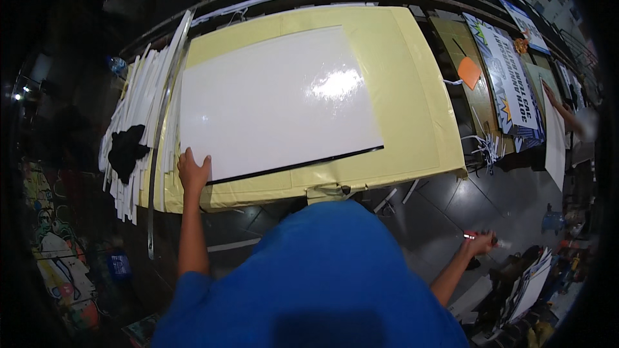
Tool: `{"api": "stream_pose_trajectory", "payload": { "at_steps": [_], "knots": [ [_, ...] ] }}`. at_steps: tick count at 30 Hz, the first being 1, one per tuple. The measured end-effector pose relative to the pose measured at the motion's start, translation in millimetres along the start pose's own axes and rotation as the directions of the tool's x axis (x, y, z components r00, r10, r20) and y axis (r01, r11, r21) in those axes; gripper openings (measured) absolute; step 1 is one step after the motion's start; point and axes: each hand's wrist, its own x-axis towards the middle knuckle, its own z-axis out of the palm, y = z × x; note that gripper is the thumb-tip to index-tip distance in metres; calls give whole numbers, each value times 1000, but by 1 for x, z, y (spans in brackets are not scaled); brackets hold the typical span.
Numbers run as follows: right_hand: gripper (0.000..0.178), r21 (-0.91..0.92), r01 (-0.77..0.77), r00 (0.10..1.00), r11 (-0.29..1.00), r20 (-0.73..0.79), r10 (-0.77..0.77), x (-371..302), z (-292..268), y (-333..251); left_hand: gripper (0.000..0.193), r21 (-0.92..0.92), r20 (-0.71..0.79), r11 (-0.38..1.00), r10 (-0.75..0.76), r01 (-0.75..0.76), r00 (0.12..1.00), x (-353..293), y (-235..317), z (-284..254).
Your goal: The person uses a red utility knife to cut a large white sheet of material on a yellow workbench. They repeatedly align the sheet, cut along its edges, and remove the trimmed strips. The person also handles a printed sign with text and graphics, placing it on the bench.
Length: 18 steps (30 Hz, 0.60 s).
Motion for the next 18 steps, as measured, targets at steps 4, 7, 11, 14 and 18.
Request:
{"api": "stream_pose_trajectory", "payload": {
  "at_steps": [4,7,11,14,18],
  "knots": [
    [25,-247,-16,880,969,457,130,-103,78,-64,72,-75,-21,991,110,-111,994,-6,4,-7],
    [27,-316,244,530,917,835,147,-131,111,-50,70,-67,-73,933,349,-353,934,-13,28,-4],
    [22,-287,491,59,822,953,297,-198,158,-76,70,-278,-28,814,523,-510,852,-24,95,3],
    [25,-18,843,-206,538,913,353,-240,190,-109,66,-349,-49,658,698,-667,714,-32,166,5],
    [26,259,883,-415,392,822,391,-252,226,-112,64,-363,-2,591,772,-720,635,-31,233,31]
  ]
}}
